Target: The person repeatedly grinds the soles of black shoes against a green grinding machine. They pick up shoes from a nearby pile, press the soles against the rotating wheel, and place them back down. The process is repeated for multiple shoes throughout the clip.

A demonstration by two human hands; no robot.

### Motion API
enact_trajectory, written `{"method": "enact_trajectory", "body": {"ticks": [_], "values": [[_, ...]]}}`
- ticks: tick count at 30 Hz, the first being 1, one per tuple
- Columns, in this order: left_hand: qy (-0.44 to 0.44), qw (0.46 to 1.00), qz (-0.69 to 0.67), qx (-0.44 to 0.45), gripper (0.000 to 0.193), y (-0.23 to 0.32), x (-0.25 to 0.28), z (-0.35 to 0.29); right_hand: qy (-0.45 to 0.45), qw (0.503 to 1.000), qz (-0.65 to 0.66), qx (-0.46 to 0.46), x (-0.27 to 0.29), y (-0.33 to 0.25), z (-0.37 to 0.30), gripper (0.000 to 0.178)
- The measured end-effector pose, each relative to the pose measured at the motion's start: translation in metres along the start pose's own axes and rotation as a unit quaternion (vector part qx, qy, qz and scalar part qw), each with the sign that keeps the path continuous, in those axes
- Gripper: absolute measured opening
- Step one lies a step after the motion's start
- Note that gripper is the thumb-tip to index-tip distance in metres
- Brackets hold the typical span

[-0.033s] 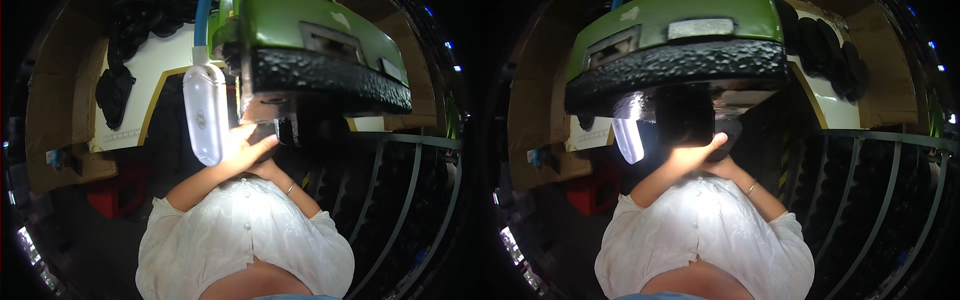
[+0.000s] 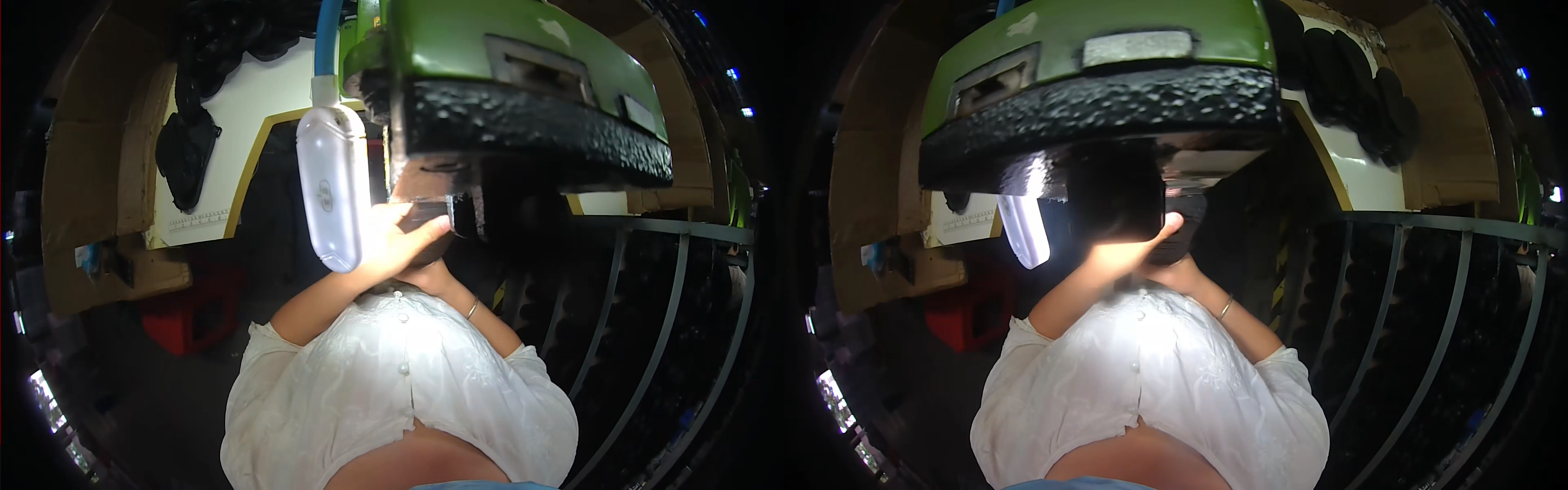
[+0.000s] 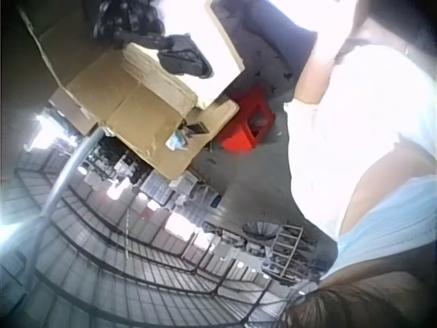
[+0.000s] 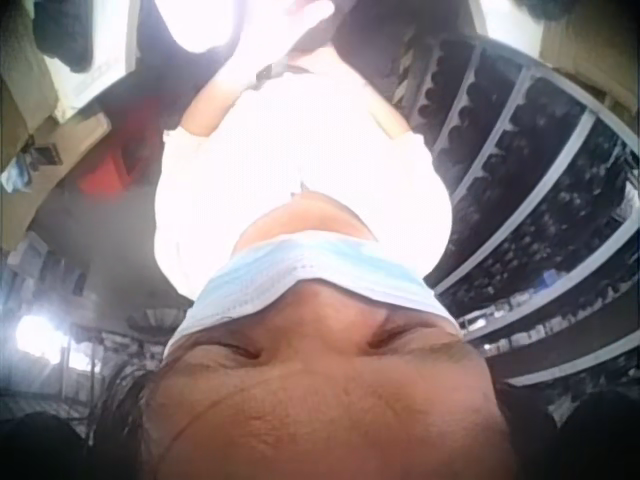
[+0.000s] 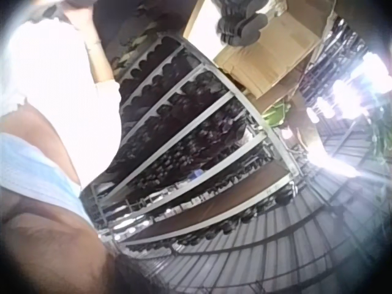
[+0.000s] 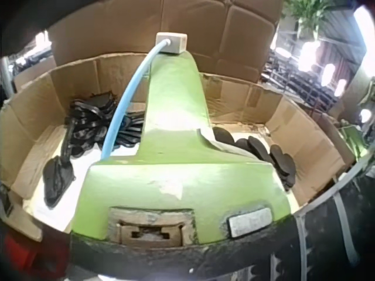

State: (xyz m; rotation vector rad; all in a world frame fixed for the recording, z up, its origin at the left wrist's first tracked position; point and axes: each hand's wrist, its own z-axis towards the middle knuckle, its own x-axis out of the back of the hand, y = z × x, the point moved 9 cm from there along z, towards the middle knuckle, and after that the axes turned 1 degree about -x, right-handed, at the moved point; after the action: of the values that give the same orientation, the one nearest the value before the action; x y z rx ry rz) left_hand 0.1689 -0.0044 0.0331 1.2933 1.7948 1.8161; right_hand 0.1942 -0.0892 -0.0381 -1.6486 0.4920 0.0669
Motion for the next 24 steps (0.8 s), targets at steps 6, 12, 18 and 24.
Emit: {"method": "enact_trajectory", "body": {"ticks": [6,12,18,24], "values": [[-0.026,0.983,-0.182,-0.014,0.033,0.012,0.013,-0.016,-0.011,0.978,-0.208,-0.018,0.034,-0.026,-0.014,0.029],[0.087,0.981,-0.075,-0.157,0.045,0.029,0.036,-0.022,0.024,0.996,-0.025,0.08,0.109,-0.09,-0.023,0.037],[0.122,0.966,-0.184,-0.136,0.04,-0.004,0.061,-0.025,0.006,0.987,-0.096,0.125,0.085,-0.121,-0.002,0.032],[0.112,0.952,-0.277,-0.073,0.032,-0.054,0.085,-0.033,0.006,0.983,-0.12,0.138,0.031,-0.131,0.021,0.024]]}}
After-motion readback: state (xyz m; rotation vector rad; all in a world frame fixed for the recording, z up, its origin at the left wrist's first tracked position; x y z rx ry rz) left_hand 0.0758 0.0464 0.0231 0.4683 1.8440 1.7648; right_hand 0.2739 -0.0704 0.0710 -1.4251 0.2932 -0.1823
